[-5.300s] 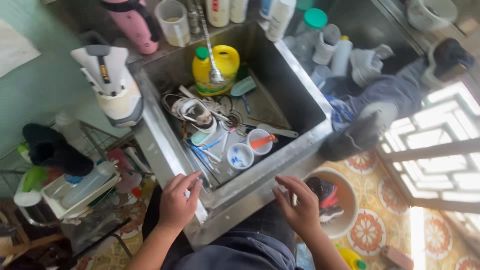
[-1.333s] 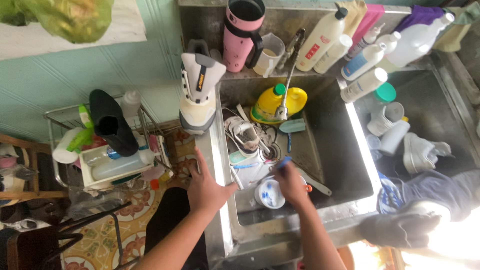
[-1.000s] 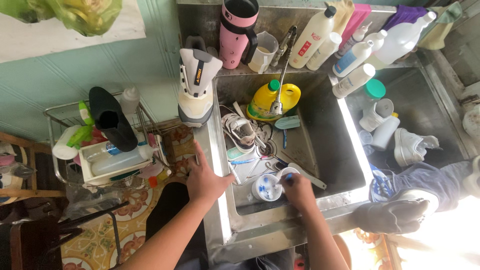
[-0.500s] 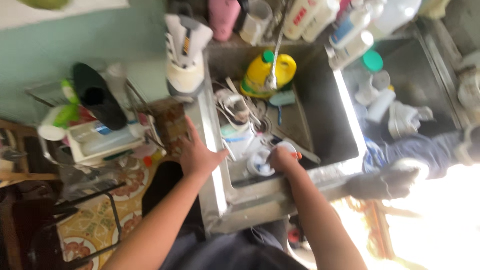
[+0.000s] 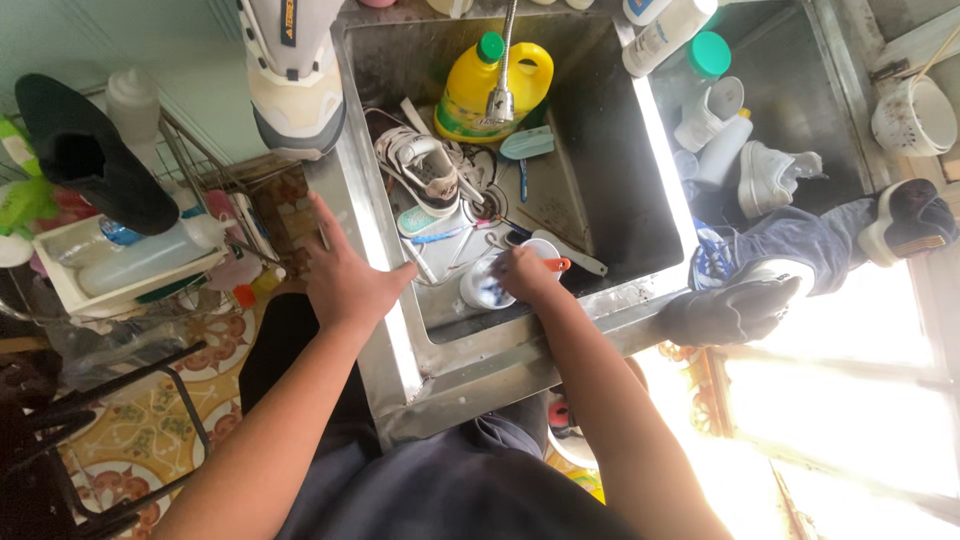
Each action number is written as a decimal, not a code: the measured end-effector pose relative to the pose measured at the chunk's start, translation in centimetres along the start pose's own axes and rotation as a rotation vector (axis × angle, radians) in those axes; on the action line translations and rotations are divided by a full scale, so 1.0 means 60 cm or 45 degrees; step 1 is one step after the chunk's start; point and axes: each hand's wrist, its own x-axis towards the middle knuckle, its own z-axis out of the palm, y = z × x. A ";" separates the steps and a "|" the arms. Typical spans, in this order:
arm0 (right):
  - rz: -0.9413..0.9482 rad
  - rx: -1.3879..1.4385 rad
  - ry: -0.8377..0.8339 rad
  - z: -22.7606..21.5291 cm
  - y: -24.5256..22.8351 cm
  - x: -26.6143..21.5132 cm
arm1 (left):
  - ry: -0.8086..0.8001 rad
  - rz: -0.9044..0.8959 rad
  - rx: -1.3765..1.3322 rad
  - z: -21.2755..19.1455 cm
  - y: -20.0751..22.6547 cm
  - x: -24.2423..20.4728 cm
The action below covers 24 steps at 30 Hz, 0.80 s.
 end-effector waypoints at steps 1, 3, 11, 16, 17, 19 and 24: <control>-0.186 -0.297 -0.242 0.006 0.003 0.005 | 0.006 0.008 0.008 -0.001 0.000 0.001; -0.548 -0.895 -0.732 0.013 0.007 0.013 | 0.008 0.010 0.015 -0.003 0.001 0.001; 0.174 -0.133 -0.355 -0.041 -0.037 -0.011 | 0.043 0.035 -0.023 0.000 0.000 0.001; 0.264 -0.065 0.040 -0.143 -0.118 -0.047 | 0.025 0.054 -0.018 -0.001 -0.005 0.001; 0.288 0.005 0.116 -0.170 -0.131 -0.059 | 0.034 0.065 -0.024 0.000 -0.005 0.001; 0.433 0.198 0.203 -0.225 -0.152 -0.079 | 0.013 0.062 0.015 0.000 -0.005 0.005; 0.484 0.758 0.601 -0.312 -0.183 -0.104 | -0.017 0.023 0.027 0.004 -0.006 0.005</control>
